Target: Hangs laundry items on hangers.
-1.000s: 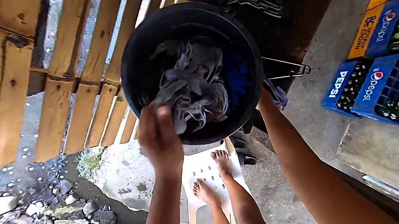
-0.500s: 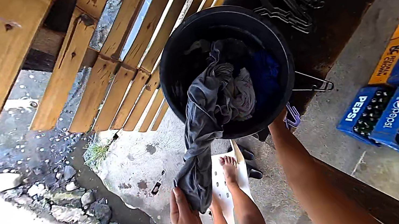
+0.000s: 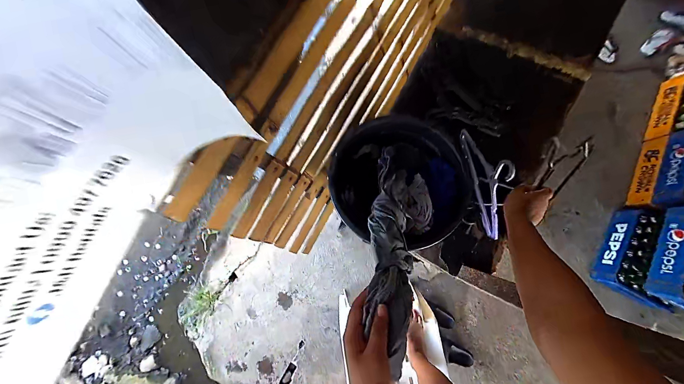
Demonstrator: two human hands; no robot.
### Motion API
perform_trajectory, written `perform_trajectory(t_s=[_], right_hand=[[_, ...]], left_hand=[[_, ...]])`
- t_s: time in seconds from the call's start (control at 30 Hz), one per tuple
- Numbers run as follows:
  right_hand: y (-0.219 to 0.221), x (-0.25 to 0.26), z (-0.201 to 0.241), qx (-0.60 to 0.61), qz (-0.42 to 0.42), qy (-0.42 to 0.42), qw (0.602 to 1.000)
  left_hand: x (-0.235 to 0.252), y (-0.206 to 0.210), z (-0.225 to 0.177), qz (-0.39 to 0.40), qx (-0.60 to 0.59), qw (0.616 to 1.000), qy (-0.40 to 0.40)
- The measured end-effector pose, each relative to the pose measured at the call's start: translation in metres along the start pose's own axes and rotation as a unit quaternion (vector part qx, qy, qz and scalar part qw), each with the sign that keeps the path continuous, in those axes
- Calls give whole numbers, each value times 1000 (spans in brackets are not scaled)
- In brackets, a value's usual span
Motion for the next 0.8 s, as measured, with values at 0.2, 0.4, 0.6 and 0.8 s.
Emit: perform_trajectory(t_s=[0.2,0.4,0.6,0.8], right_hand=[[-56,-111,96,172,156,-112,966],[-88,-345,138,194,466,-404,763],[-127,-459,164,90,463,-496,729],[-193,-517,204,-8,465,-640,612]], left_hand=[[5,7,-111,1,56,997,51],[-54,-8,-244,51,40,987,150],[-142,-63,-337,119,62,954,269],[-219,-180,-384,67,227,895,378]])
Point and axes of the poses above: each hand's wrist, its own x-axis towards the middle knuckle, its own y-axis out of the palm, z = x × y, the point moved 10 cm from there along x, towards the middle knuckle, and after that the axes turned 2 degrees about y, right-handed, at the moved point
